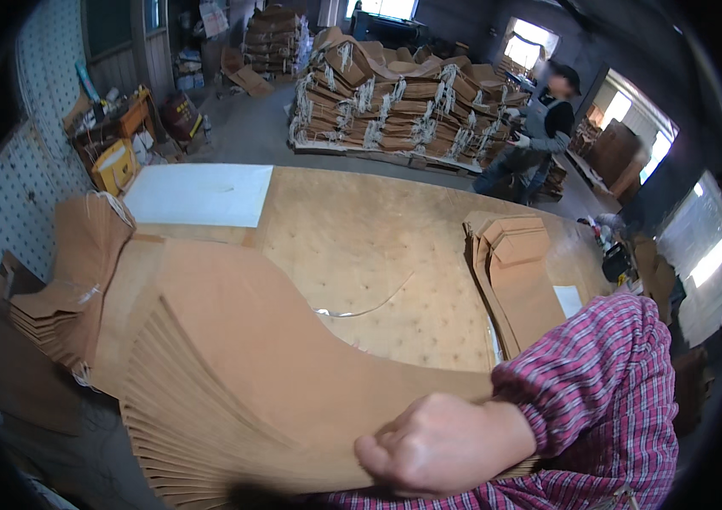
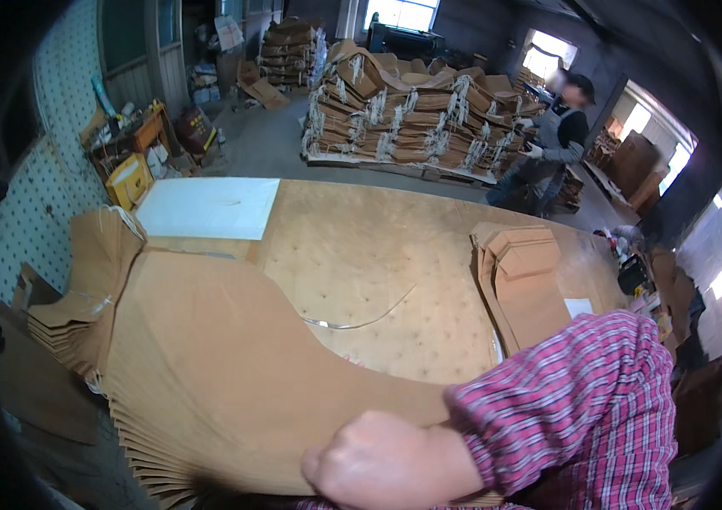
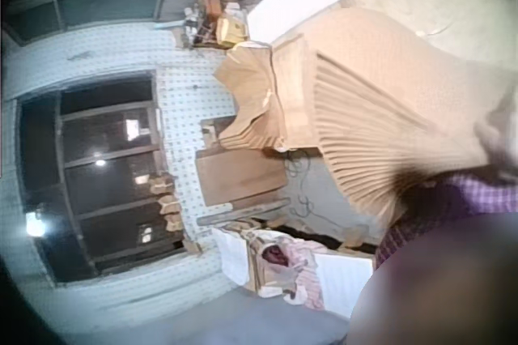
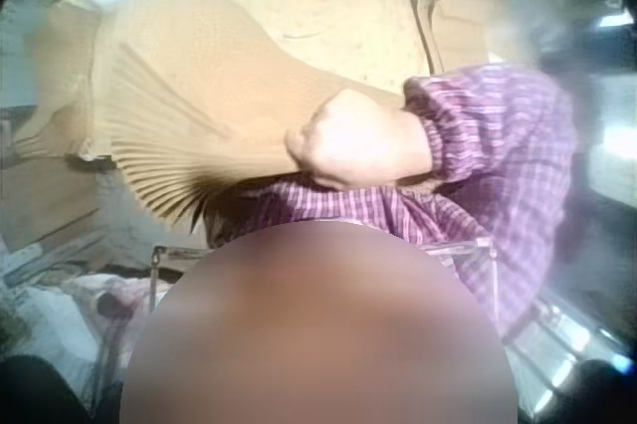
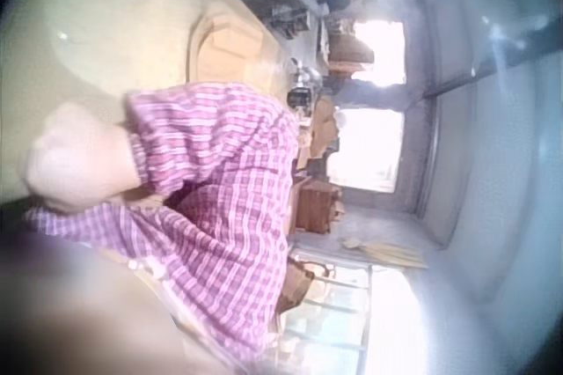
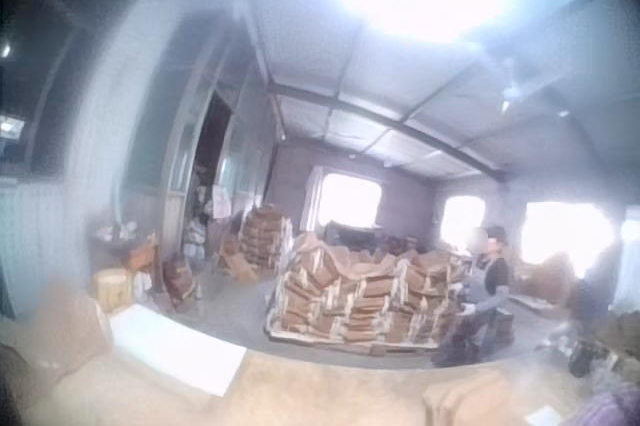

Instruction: The person gathers flat brown paper bags on a wooden table, aligns them into stacks, and ties each stack with a white string. The person repeats this process for multiple stacks and then carries a large bundle of tied bags away from the table.

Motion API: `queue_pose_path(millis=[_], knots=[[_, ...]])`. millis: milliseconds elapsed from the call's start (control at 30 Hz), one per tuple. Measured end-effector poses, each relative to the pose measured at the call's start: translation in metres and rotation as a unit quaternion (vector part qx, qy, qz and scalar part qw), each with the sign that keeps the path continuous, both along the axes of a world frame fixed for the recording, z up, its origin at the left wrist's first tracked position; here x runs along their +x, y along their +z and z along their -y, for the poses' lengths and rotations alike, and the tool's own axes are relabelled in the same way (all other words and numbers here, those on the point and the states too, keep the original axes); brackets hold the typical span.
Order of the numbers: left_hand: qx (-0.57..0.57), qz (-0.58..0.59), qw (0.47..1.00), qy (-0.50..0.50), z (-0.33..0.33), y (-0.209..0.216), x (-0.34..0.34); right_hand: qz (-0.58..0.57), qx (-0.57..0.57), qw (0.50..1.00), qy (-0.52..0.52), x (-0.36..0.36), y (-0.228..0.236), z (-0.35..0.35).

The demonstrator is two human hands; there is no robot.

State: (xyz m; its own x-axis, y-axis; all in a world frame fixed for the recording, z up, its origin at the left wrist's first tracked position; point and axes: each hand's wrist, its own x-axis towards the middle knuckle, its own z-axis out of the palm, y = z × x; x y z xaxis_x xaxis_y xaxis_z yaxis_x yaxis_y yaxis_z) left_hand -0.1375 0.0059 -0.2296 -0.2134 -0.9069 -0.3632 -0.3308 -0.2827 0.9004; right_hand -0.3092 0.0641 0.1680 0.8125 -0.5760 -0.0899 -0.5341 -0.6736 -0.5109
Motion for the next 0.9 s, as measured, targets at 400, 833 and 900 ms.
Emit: queue_pose_path(millis=[400,833,900], knots=[[-0.184,0.077,0.979,0.05,0.12,0.264,0.126,0.224,-0.17,0.96,-0.011,0.013,0.023,0.006],[-0.035,0.503,0.857,-0.108,0.258,-0.031,0.039,0.116,0.132,0.651,-0.738,-0.118,-0.395,0.117],[-0.047,0.481,0.874,-0.054,0.245,-0.077,0.043,0.105,0.014,0.669,-0.736,-0.116,-0.466,0.108]])
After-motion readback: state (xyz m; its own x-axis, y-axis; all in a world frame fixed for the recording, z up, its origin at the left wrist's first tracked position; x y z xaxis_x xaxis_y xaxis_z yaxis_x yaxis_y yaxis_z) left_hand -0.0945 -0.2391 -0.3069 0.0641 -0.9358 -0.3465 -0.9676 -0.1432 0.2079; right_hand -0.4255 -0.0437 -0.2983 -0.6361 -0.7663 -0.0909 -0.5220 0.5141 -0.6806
